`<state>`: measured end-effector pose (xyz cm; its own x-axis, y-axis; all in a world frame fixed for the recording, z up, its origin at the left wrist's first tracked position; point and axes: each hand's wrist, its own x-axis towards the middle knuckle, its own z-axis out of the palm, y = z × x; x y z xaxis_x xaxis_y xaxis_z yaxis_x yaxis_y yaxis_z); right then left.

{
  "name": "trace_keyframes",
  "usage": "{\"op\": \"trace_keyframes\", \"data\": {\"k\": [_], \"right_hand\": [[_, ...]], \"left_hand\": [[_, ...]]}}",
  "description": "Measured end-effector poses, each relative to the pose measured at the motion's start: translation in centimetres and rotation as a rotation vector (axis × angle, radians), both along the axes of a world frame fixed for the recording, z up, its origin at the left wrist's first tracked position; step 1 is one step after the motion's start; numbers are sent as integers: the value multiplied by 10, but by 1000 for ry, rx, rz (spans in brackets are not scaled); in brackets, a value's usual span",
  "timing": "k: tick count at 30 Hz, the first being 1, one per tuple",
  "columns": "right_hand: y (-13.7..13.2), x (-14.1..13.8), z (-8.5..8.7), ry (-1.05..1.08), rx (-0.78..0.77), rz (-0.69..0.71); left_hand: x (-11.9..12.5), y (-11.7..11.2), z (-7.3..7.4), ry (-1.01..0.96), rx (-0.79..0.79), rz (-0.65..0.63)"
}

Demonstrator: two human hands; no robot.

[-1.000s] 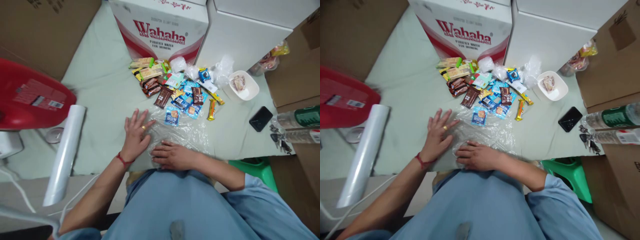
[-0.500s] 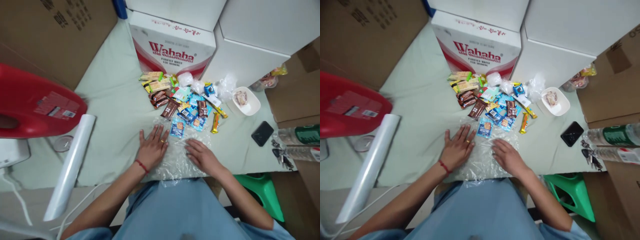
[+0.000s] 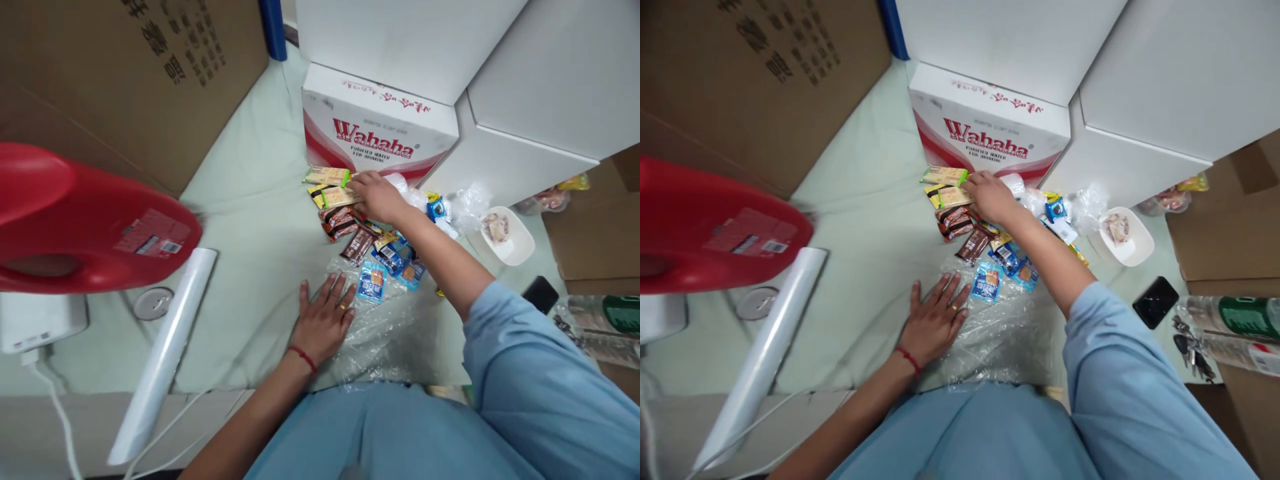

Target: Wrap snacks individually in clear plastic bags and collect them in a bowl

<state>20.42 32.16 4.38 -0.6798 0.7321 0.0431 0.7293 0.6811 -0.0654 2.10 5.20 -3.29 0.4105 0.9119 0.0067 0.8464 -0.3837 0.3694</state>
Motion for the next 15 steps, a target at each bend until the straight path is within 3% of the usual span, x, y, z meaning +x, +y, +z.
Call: {"op": "trace_keyframes", "data": {"k": [3,6,9,11,13,15], "right_hand": [[20,-17,-9,-62,-43,-32],[3,1,1,90,-2,-106],[-47,38,26,345,-31,-138],[-91,63,38,450,-206,-96],[-136,82,38,468,-453,30],[-175,93,26,453,-616,113]], "left_hand": [[0,0,1,2,-16,-7],[0,0,2,-7,-25,-7],[1,0,1,-21,-32,2],[1,0,0,-28,-31,4],[2,0,-1,-29,-28,1],[2,0,-1,-25,-21,-1]]}}
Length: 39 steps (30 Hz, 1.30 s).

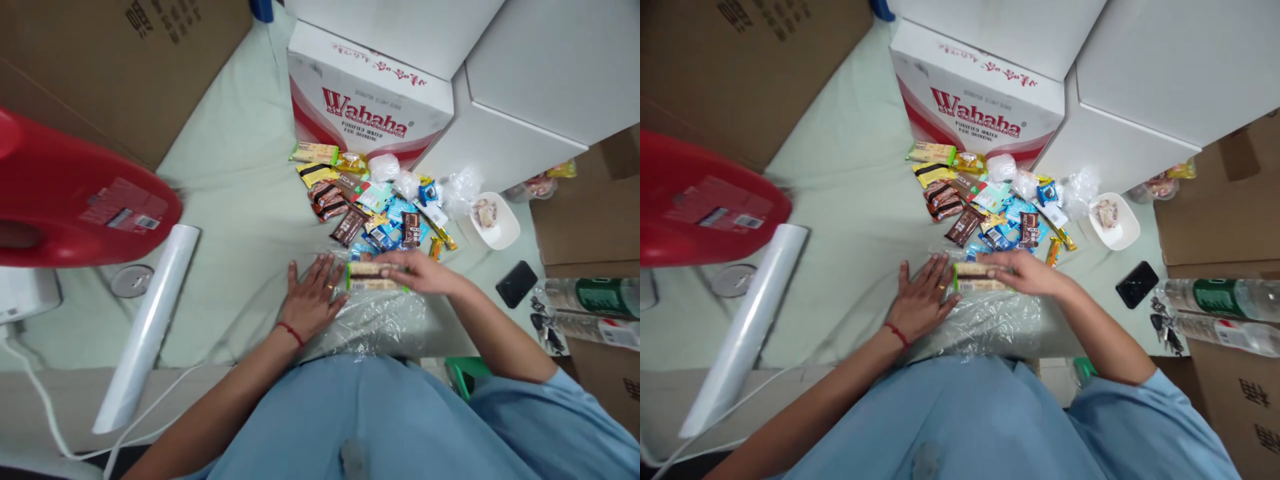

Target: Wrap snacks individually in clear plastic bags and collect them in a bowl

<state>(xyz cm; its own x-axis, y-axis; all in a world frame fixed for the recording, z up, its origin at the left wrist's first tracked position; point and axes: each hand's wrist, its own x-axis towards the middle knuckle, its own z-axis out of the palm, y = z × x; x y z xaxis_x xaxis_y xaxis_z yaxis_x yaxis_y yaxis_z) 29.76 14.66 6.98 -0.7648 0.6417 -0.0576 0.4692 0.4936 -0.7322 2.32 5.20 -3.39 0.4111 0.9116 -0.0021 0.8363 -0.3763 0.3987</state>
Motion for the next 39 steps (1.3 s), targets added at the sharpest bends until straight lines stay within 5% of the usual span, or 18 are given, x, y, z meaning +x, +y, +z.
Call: {"op": "trace_keyframes", "data": {"k": [8,13,17,21,26,31,35,39], "right_hand": [[-69,0,-59,-335,285,-126],[-90,3,-73,-329,308,-166],[-89,9,-68,-246,245,-139],[-38,2,-37,-172,214,-161],[87,-55,-2,-377,409,-277],[197,-141,-15,-544,466,-283],[224,-175,-32,-669,393,-285],[202,-153,-26,-647,482,-335]], "left_hand": [[4,2,2,50,22,11],[-2,-1,-2,58,60,26],[-6,-5,-4,69,84,23],[-6,-6,-4,92,109,17],[-8,-6,-5,78,111,4],[-10,-7,-8,62,83,15],[-11,-7,-8,73,67,7],[-11,-6,-7,67,81,0]]}}
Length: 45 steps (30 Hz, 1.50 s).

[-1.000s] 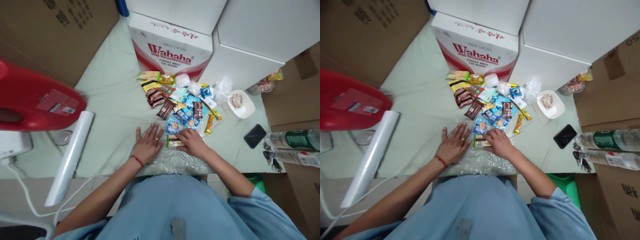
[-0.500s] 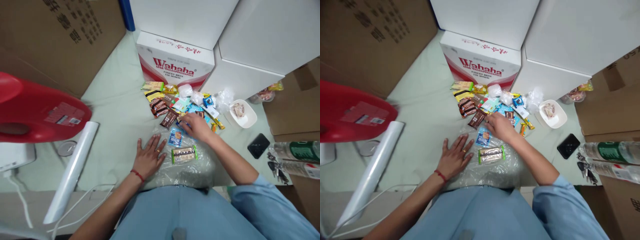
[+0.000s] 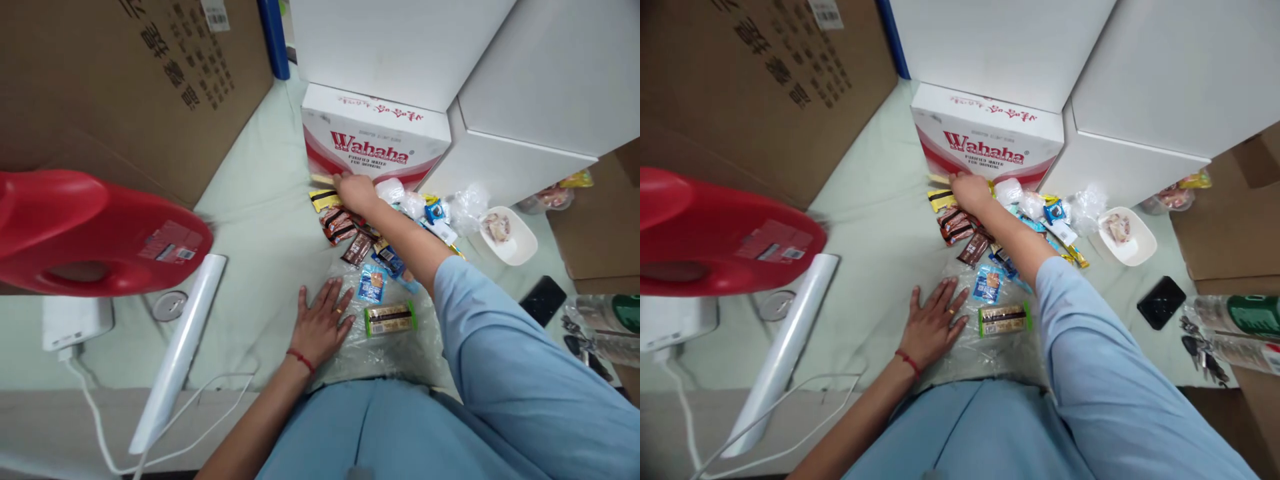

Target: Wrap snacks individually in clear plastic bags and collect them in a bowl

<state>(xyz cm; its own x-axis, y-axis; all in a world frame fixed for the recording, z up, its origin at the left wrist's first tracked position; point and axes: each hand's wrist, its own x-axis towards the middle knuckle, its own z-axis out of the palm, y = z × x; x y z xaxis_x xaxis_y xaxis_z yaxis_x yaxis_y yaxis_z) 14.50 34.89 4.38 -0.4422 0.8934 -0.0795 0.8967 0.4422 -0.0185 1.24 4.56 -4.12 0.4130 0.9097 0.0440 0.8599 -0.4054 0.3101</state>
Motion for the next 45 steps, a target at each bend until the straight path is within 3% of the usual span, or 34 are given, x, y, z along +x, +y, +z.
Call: {"op": "trace_keyframes", "data": {"k": [3,5,7,9,12,15,20,24,33,41,45], "right_hand": [[-41,52,15,171,95,-45],[-77,96,25,322,74,-10],[-117,141,31,455,-97,77],[-157,177,30,558,-388,124],[-206,204,18,626,-713,147],[-231,199,3,539,-740,167],[-244,168,1,182,-405,57],[-257,153,6,76,-423,160],[-279,142,-9,40,-391,156],[-279,149,14,50,-450,127],[-271,149,21,74,-406,81]], "left_hand": [[1,1,0,-18,14,12],[2,1,0,-27,19,12],[3,2,0,-31,19,8],[4,2,1,-25,15,9],[5,1,2,11,7,17],[4,1,2,53,-2,7],[-2,6,1,108,-61,-45],[-7,9,0,143,-113,-80],[-10,10,0,129,-126,-119],[-9,7,6,100,-144,-145],[-10,7,5,78,-132,-153]]}}
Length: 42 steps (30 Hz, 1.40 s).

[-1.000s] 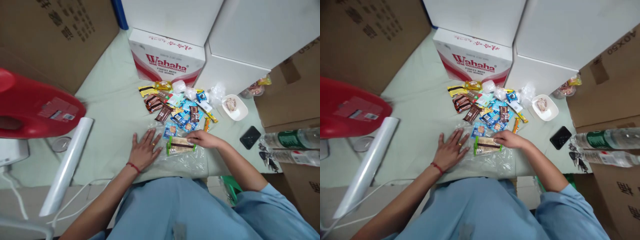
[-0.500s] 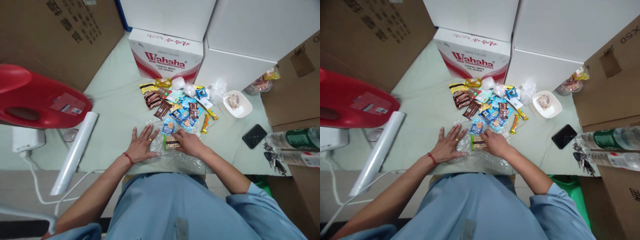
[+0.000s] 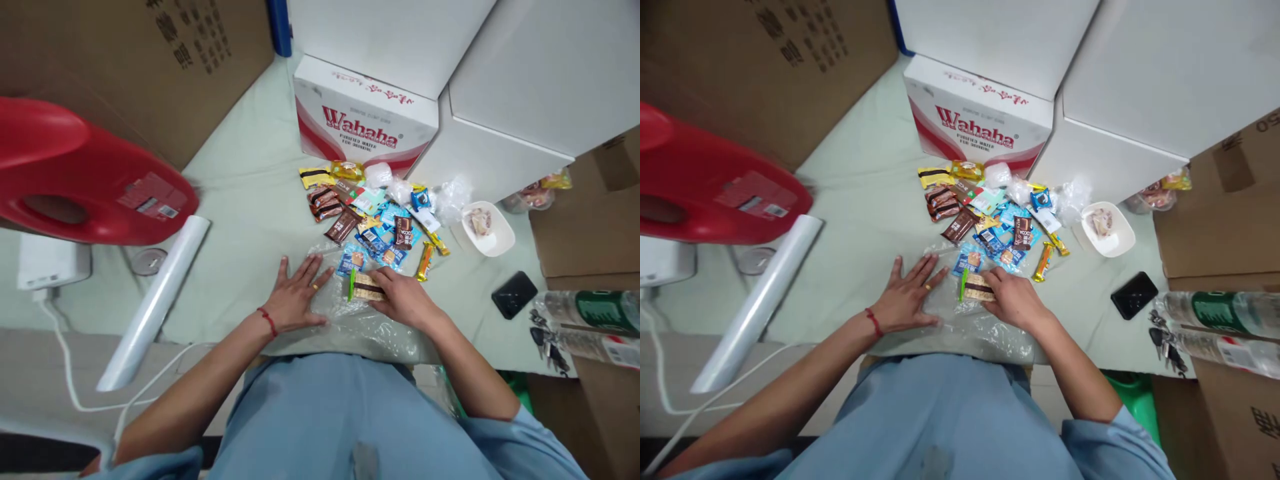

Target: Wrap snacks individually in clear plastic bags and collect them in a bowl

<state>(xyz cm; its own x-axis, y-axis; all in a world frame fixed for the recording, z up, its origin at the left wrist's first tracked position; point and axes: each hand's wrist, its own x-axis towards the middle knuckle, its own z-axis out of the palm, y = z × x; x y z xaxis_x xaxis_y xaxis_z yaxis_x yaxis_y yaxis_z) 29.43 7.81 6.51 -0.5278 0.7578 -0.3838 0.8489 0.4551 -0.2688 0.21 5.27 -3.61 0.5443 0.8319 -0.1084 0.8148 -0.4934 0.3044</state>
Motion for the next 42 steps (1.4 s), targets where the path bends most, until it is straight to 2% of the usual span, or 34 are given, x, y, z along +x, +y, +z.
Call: {"op": "trace_keyframes", "data": {"k": [5,7,11,14,17,21,24,29,32,35,39,42], "right_hand": [[7,-22,-13,-47,-30,36],[4,-22,-17,-30,-30,30],[-20,17,-14,208,4,-23],[-53,57,-13,368,-53,44],[-88,79,-28,351,-66,63],[-110,81,-53,379,31,-30],[-98,81,-51,510,6,-83],[-49,86,-19,629,-77,-200],[-20,84,-9,637,-71,-242],[0,82,-15,636,-102,-325],[13,83,-35,664,-171,-479],[18,88,-42,649,-139,-527]], "left_hand": [[-3,0,-3,-54,30,5],[-7,-5,0,-84,62,22],[-20,-26,9,-176,109,-16],[-30,-42,12,-242,35,-123],[-31,-50,8,-252,-14,-150],[-21,-47,0,-225,39,-45],[-11,-42,2,-208,64,17],[-3,-33,13,-158,81,82],[-2,-27,17,-165,73,64],[0,-21,17,-234,73,118],[6,-12,12,-393,29,290],[9,-8,7,-489,-9,401]]}}
